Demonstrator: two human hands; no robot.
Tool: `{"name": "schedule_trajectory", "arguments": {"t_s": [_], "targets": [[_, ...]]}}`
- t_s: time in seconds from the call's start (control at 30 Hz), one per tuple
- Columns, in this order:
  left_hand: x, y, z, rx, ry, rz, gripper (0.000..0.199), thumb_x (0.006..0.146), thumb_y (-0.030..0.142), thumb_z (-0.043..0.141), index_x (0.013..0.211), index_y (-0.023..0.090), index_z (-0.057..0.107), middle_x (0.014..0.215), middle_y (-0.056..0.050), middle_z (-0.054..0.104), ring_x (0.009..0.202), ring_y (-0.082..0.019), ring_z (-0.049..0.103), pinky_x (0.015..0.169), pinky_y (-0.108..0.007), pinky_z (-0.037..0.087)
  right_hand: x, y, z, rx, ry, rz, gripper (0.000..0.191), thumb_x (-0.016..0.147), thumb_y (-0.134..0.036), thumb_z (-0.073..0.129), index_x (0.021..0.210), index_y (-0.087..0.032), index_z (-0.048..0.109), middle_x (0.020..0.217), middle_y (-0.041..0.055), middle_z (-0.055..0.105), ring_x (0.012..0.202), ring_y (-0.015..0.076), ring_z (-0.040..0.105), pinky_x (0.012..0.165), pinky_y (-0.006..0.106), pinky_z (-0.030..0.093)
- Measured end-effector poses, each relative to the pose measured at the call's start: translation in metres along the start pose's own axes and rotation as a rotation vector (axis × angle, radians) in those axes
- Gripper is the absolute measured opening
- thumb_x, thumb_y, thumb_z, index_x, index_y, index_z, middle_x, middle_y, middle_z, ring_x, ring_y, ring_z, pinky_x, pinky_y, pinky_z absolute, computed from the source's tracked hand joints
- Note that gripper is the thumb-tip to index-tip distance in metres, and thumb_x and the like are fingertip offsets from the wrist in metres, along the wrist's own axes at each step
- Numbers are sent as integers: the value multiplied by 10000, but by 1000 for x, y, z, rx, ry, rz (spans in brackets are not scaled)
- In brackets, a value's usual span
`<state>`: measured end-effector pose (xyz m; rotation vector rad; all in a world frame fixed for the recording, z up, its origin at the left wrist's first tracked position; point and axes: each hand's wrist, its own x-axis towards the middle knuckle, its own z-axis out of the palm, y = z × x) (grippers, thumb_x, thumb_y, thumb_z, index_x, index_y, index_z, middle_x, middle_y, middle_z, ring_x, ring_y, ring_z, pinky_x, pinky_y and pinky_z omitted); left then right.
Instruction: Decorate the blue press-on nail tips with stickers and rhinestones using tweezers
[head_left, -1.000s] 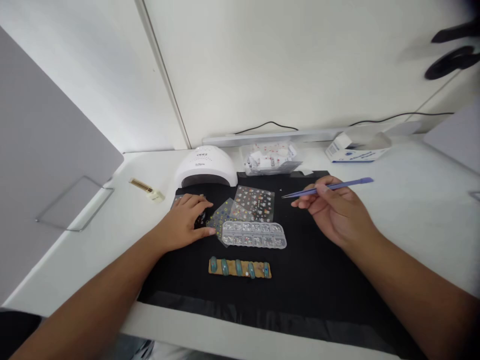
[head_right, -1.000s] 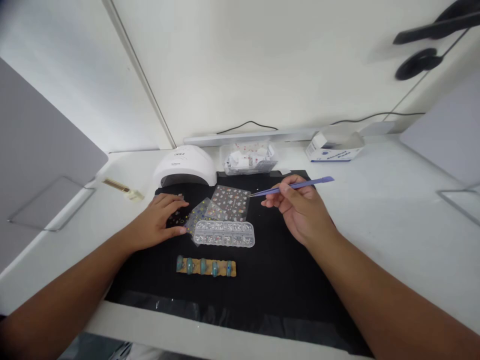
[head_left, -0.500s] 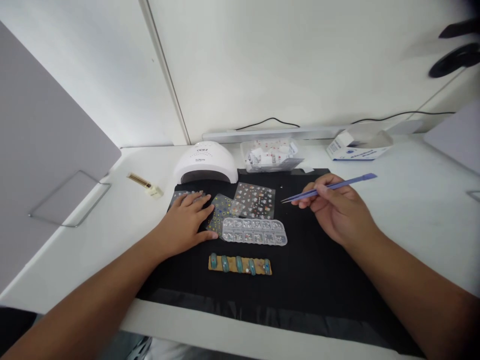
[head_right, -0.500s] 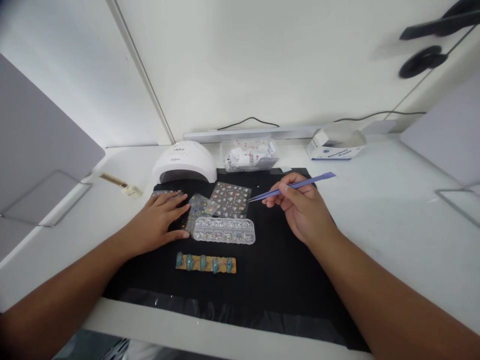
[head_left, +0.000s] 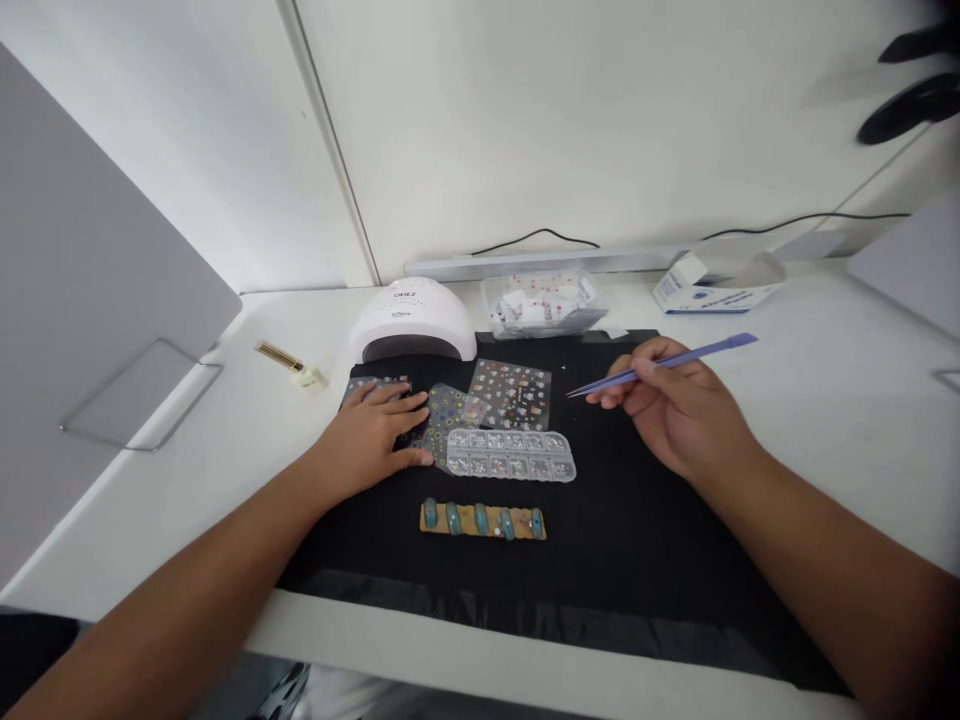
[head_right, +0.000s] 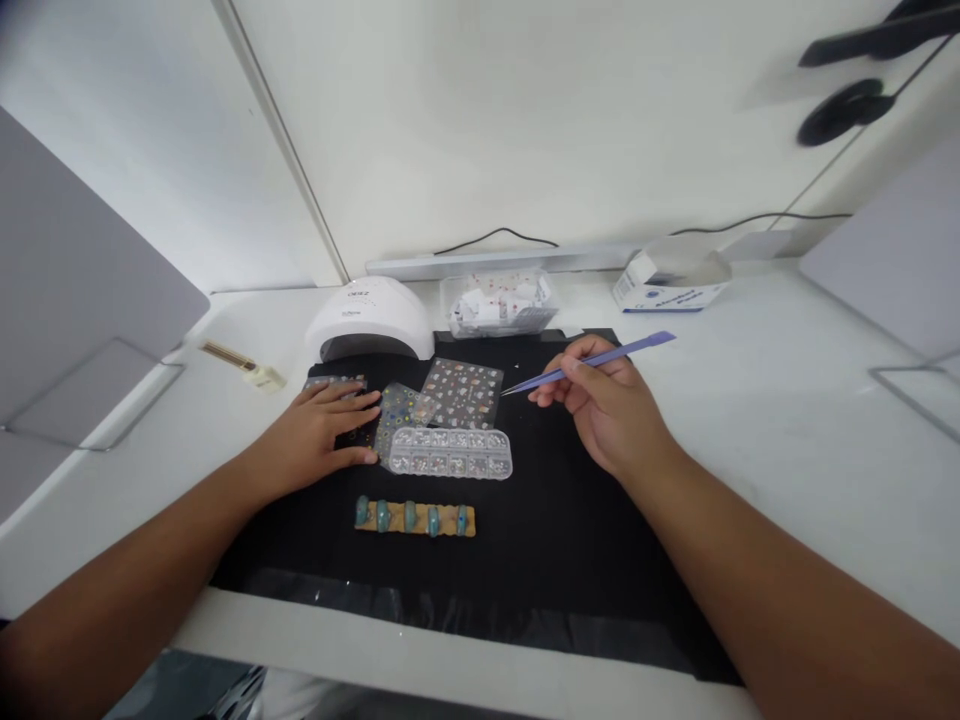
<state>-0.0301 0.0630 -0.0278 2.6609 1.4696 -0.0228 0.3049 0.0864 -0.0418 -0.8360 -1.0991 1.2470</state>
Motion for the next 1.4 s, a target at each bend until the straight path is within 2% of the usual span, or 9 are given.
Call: {"name": "schedule_trajectory", "arguments": {"t_s": [0.2, 0.3, 0.43, 0.5, 0.67, 0.83, 0.97, 1.17, 1.4], "targets": [[-5, -3, -6, 12, 63, 32, 650, 887, 598, 531, 1420, 232, 469, 1455, -92, 514, 1378, -290, 419, 1143, -490, 275, 0, 0, -2, -15, 7, -3, 173, 781, -275, 682, 736, -233, 520, 640, -29, 629, 552, 142, 596, 605, 316, 507], [-10, -7, -4, 51, 63, -105, 827, 844, 695, 497, 1489, 195, 366, 1556, -125, 353, 1431, -329, 332, 1149, -491, 274, 0, 1, -3, -28, 5, -5, 165, 791, -279, 671, 737, -236, 521, 626, -31, 620, 552, 144, 594, 598, 314, 501], [-15, -14, 3, 94, -63, -281, 1029, 769, 783, 488, 1527, 123, 268, 1592, -180, 225, 1466, -383, 234, 1159, -509, 250, 0, 2, -4, -68, 0, -6, 171, 821, -301, 641, 718, -246, 517, 603, -31, 594, 551, 150, 583, 590, 316, 493], [-17, -16, 4, 97, -95, -273, 1008, 784, 772, 482, 1537, 147, 240, 1594, -167, 229, 1467, -372, 238, 1161, -501, 254, 0, 2, -3, -95, 1, -2, 178, 830, -313, 637, 718, -252, 513, 622, -27, 585, 554, 153, 580, 591, 323, 494], [-19, -15, -1, 98, -61, -193, 872, 845, 696, 488, 1539, 232, 237, 1566, -124, 335, 1425, -335, 344, 1127, -471, 328, 1, 2, -4, -111, 31, 5, 199, 809, -350, 660, 714, -263, 510, 629, -24, 573, 546, 158, 568, 594, 339, 506], [-20, -5, -8, 101, -74, -252, 741, 891, 546, 545, 1525, 277, 271, 1519, -86, 431, 1380, -300, 420, 1045, -426, 431, 4, 3, -8, -127, 48, -16, 208, 809, -361, 654, 718, -260, 496, 613, -34, 570, 536, 149, 564, 599, 341, 519], [-21, -3, -14, 82, -86, -297, 739, 894, 526, 543, 1531, 301, 245, 1434, -97, 530, 1275, -324, 514, 934, -421, 492, 4, 4, -11, -148, 35, -38, 220, 812, -382, 652, 725, -252, 498, 605, -38, 576, 532, 144, 574, 590, 336, 519], [-24, -15, -21, -16, -111, -273, 756, 890, 441, 553, 1544, 272, 214, 1241, -111, 624, 1141, -310, 580, 911, -399, 484, 5, 4, -12, -111, 43, -23, 214, 781, -356, 686, 724, -239, 517, 606, -36, 605, 517, 136, 585, 561, 311, 511], [-38, -28, -29, -127, -157, -76, 788, 869, 334, 554, 1552, 232, 175, 1420, -99, 498, 1264, -281, 478, 1063, -385, 389, 5, 4, -12, -88, 61, -15, 183, 783, -313, 680, 722, -235, 525, 605, -32, 612, 511, 133, 586, 561, 303, 507]]}}
